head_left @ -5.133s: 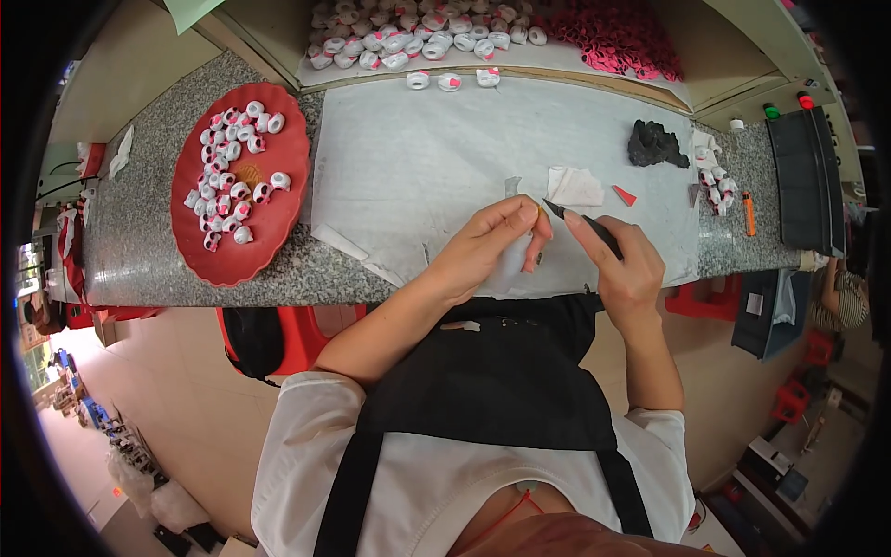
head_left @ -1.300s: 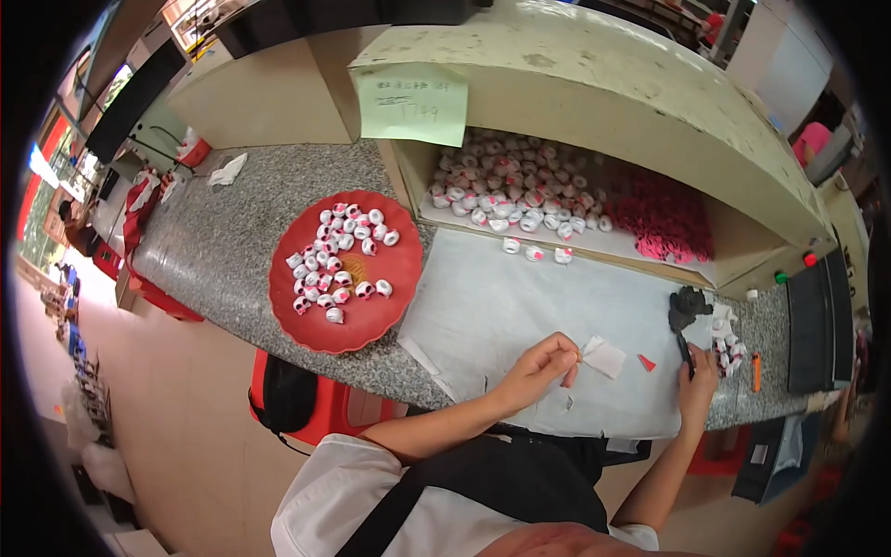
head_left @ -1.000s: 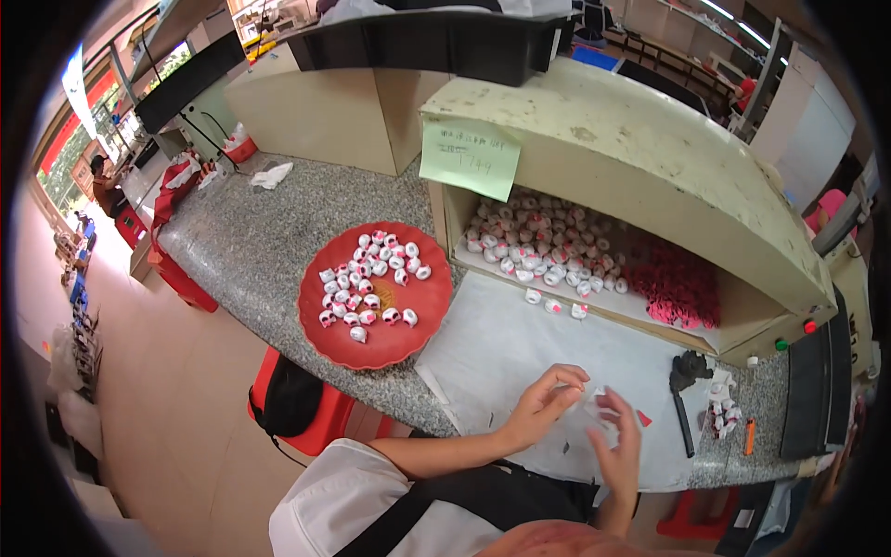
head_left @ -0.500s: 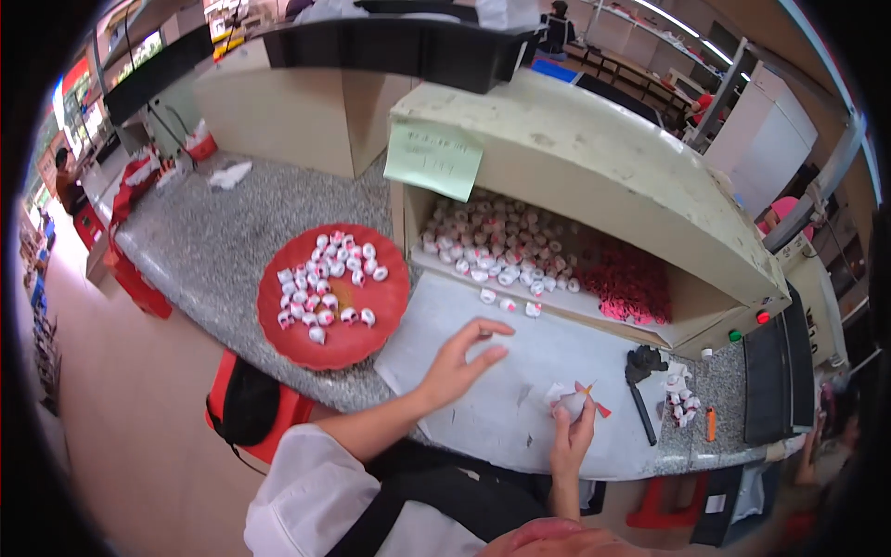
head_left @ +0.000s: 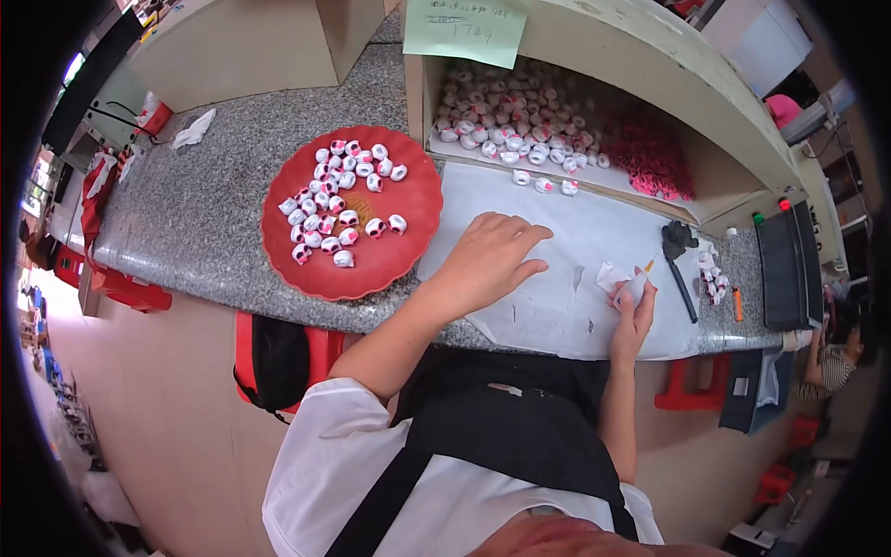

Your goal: Applying glue and attaching small pink bows to white toy figurine heads at a factory assembly workbench.

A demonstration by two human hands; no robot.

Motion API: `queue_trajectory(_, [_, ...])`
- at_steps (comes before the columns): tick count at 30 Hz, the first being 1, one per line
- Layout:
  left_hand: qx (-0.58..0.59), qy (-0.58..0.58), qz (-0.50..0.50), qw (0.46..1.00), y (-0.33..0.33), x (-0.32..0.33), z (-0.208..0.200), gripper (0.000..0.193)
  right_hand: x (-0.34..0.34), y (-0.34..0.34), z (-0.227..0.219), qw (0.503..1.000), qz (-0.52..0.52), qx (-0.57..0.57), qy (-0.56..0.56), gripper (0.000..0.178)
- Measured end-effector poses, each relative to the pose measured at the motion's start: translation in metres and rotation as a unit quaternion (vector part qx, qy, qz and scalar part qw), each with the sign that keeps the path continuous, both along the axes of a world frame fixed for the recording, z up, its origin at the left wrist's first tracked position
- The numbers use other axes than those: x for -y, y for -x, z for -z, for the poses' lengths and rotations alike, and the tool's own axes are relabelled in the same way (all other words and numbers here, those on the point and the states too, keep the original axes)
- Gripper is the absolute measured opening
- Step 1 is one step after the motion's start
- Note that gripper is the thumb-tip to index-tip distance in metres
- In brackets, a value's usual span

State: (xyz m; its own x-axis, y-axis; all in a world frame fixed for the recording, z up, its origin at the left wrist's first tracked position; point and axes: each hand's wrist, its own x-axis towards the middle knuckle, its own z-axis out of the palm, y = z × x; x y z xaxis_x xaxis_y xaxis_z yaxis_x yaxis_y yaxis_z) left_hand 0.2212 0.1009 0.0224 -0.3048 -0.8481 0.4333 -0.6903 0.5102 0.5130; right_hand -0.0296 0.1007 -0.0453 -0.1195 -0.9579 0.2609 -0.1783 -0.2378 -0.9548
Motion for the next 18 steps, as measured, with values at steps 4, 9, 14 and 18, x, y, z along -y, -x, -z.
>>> queue_trajectory(4, [-0.035,0.022,0.041,0.998,0.009,0.004,-0.003,0.029,-0.006,-0.006,0.0,1.0,-0.007,0.003,0.0,0.038])
queue_trajectory(9, [-0.046,0.05,-0.003,0.998,0.038,0.021,0.024,0.026,-0.01,0.0,0.002,0.999,-0.001,0.042,-0.007,0.036])
queue_trajectory(14, [0.002,0.083,-0.074,0.994,0.029,0.03,0.033,0.024,-0.008,-0.007,-0.003,0.999,-0.014,0.045,-0.016,0.036])
queue_trajectory(18, [0.04,0.087,-0.125,0.988,0.03,0.051,0.043,0.025,-0.001,-0.003,-0.005,0.999,-0.017,0.027,-0.014,0.036])
